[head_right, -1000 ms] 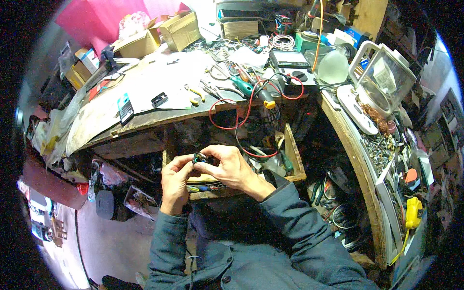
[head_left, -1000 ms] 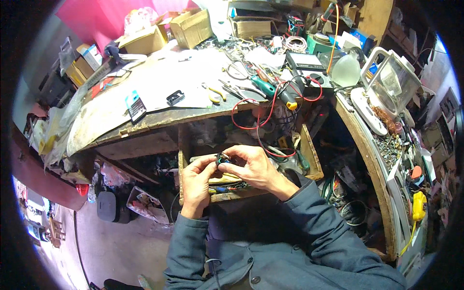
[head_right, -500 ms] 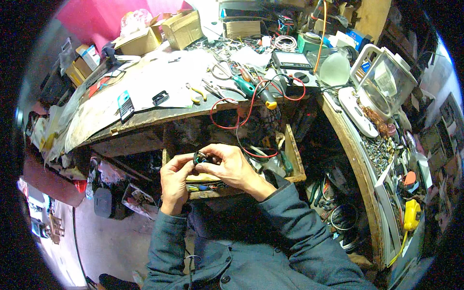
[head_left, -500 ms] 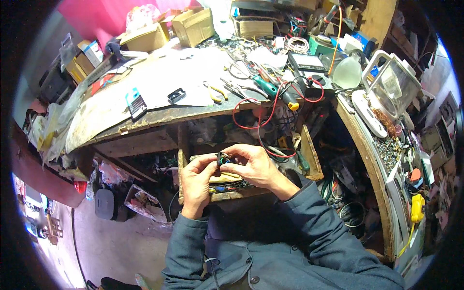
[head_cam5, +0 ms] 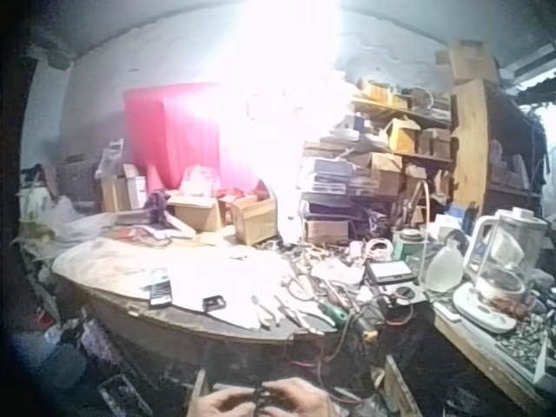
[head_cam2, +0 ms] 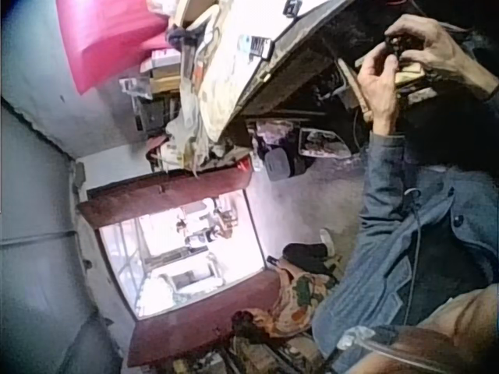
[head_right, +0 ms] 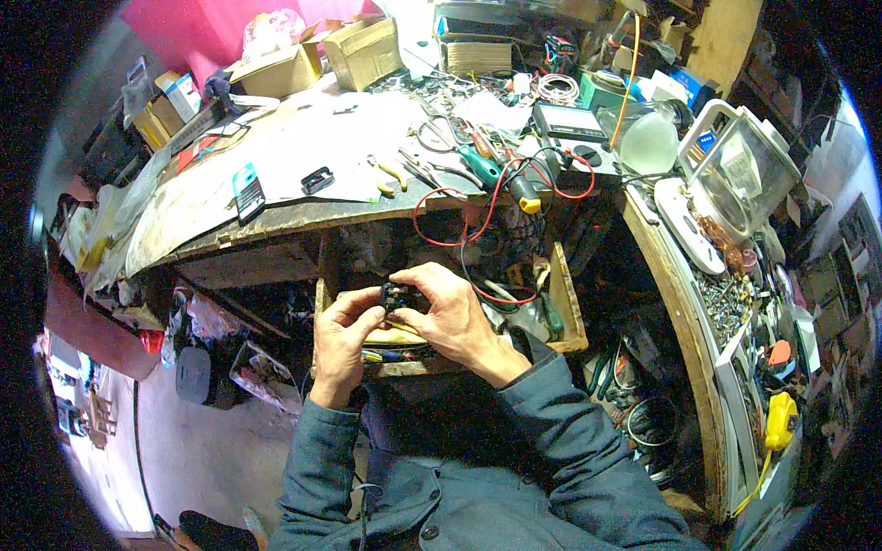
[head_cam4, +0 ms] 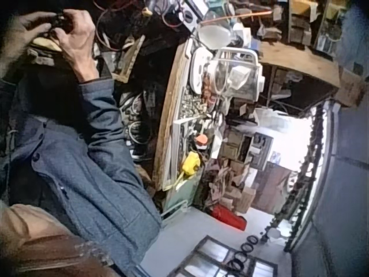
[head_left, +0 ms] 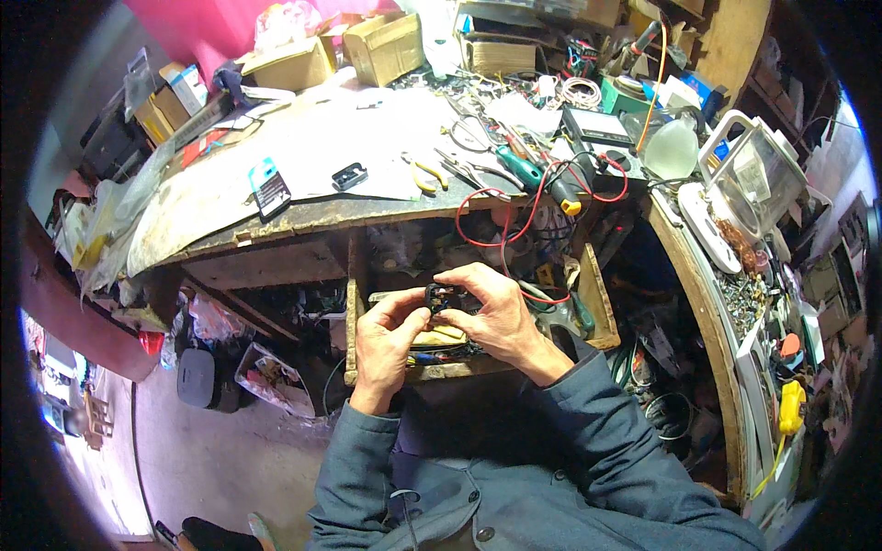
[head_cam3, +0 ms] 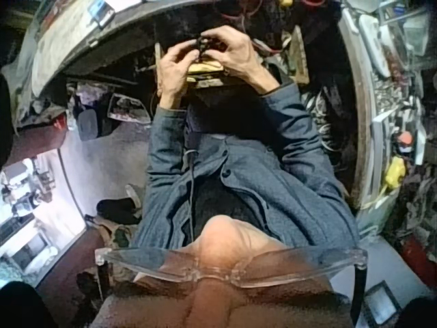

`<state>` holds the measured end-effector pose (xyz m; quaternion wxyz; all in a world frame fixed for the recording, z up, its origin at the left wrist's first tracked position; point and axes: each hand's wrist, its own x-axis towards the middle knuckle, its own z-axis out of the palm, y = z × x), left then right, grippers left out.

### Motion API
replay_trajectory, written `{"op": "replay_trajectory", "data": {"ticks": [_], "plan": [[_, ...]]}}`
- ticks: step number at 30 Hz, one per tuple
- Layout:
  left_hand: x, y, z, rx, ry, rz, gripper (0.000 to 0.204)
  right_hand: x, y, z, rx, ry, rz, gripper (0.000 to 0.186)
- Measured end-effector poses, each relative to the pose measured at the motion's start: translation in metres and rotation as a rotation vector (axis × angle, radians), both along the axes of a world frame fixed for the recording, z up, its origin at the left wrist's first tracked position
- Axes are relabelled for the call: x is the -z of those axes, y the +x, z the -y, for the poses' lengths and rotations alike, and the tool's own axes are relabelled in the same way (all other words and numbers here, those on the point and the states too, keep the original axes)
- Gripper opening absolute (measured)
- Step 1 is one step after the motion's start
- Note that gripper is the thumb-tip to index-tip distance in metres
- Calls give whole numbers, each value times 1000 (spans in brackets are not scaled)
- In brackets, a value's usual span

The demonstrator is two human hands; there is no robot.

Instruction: The person disassembles a small black electronic device using a screwdriver, removes the casing, and uses multimeter probes to test internal components. The person then reassembles the device and places it on the workbench.

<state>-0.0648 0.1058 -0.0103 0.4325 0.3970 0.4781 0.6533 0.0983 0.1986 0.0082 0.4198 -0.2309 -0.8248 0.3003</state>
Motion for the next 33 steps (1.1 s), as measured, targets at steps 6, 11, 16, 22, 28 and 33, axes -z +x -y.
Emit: {"op": "replay_trajectory", "data": {"ticks": [6, 11, 16, 22, 28, 33], "plan": [[-4, 1, -1, 11, -33, 40, 29, 1, 1, 0, 2, 20, 18, 41], [-3, 1, -2, 21, -36, 83, 30, -1, 0, 0, 9, 52, 7, 43], [0, 2, -3, -18, -9, 76, 30, -3, 0, 0, 9, 70, 16, 46], [1, 2, -4, -47, 3, 89, 29, -10, -1, 3, 121, 178, -51, 46], [4, 1, -5, -47, 1, 94, 29, -6, 2, 3, 66, 65, -82, 30], [4, 1, -4, -33, 0, 81, 28, -5, 0, 4, 31, 114, -51, 20]]}}
